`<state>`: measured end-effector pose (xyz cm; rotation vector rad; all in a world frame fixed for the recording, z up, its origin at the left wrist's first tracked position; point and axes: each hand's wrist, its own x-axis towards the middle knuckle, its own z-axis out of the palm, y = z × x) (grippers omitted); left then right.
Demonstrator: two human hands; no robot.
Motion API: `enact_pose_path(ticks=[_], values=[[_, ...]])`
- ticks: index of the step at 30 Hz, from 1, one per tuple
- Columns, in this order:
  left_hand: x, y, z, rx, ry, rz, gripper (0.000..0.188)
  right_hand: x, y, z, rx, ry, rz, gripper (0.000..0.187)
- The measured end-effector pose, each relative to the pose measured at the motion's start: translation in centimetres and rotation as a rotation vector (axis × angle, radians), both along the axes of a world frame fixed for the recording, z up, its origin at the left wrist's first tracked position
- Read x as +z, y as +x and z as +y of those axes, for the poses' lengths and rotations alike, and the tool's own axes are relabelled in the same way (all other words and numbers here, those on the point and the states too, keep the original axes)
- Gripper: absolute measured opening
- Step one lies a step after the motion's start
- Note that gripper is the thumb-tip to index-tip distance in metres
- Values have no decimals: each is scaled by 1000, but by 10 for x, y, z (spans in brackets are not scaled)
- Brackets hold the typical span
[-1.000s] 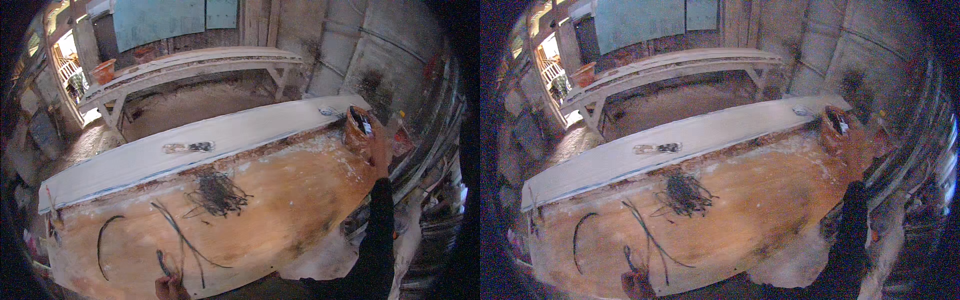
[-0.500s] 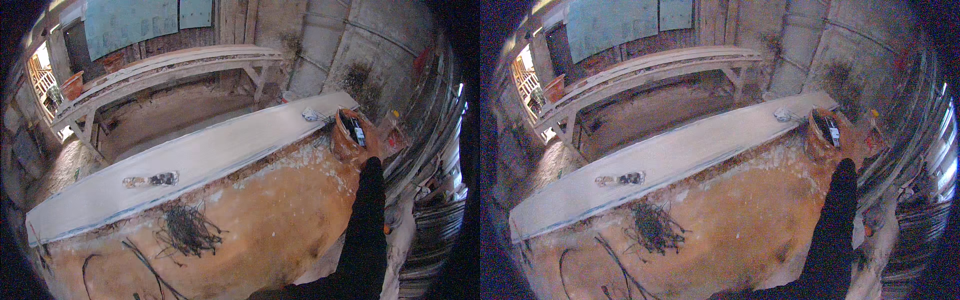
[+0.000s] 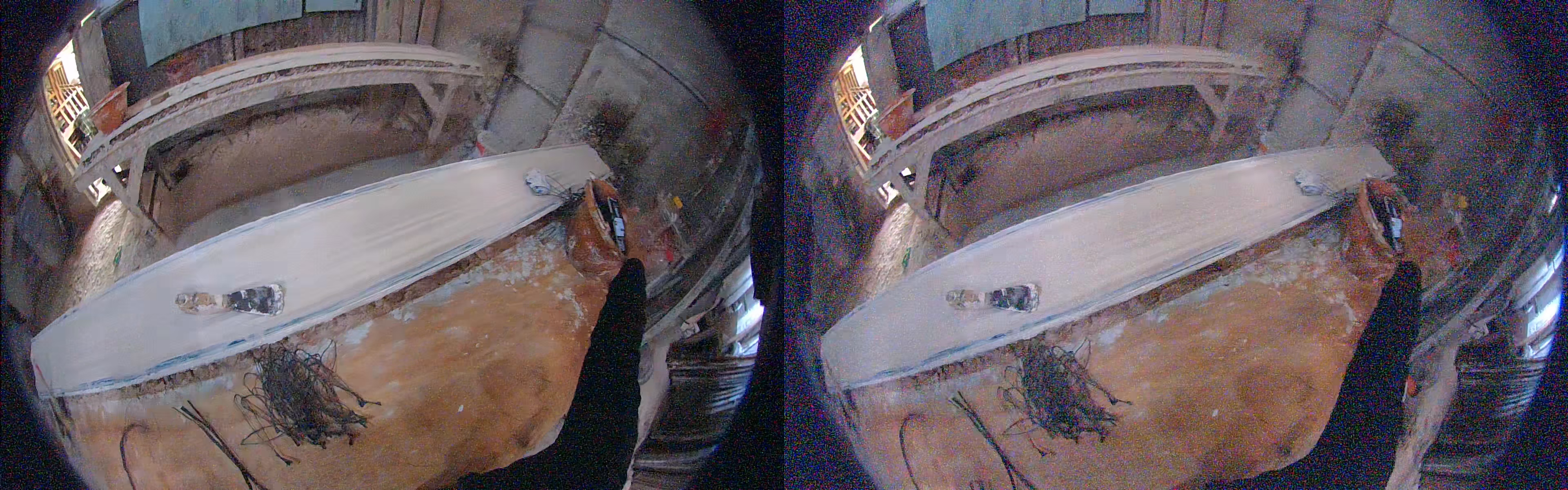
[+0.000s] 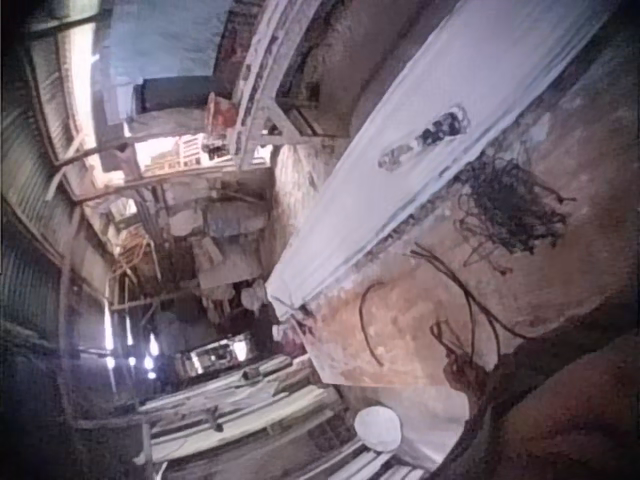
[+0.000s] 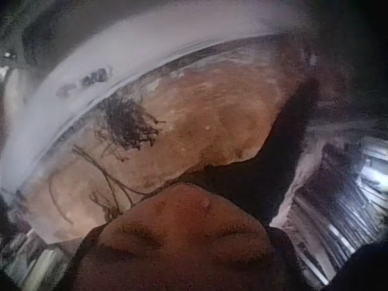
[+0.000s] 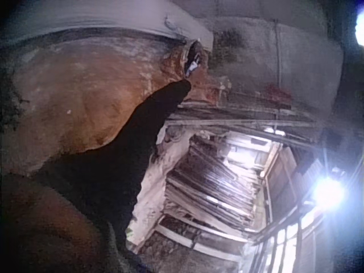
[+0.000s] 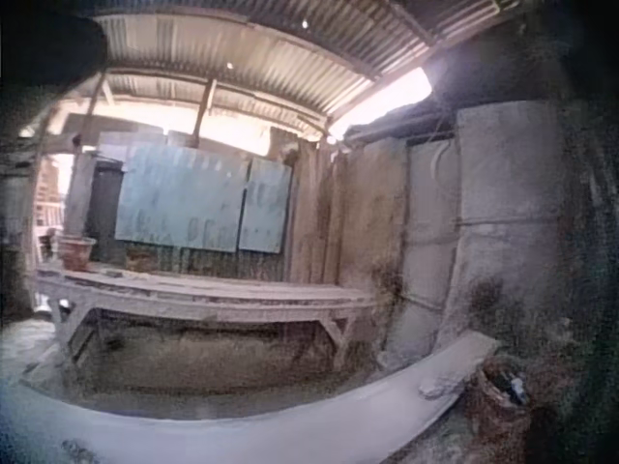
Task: The person repeatedly picks up thin dark strips and a thin wire, then intertwines them by hand on a wooden workbench. The person continues this repetitive weaving process, occasionally adjusting the position of the strips and wire.
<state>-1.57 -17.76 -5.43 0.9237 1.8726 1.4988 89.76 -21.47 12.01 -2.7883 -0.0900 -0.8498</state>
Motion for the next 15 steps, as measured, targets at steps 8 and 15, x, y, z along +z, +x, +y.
enact_pose_path(ticks=[8,15], values=[[-5,-9,-15,-51,40,447,16,6,23,-7,15,10,-68,37],[28,13,-4,-227,-7,715,20,8,28,2,20,22,-77,37]])
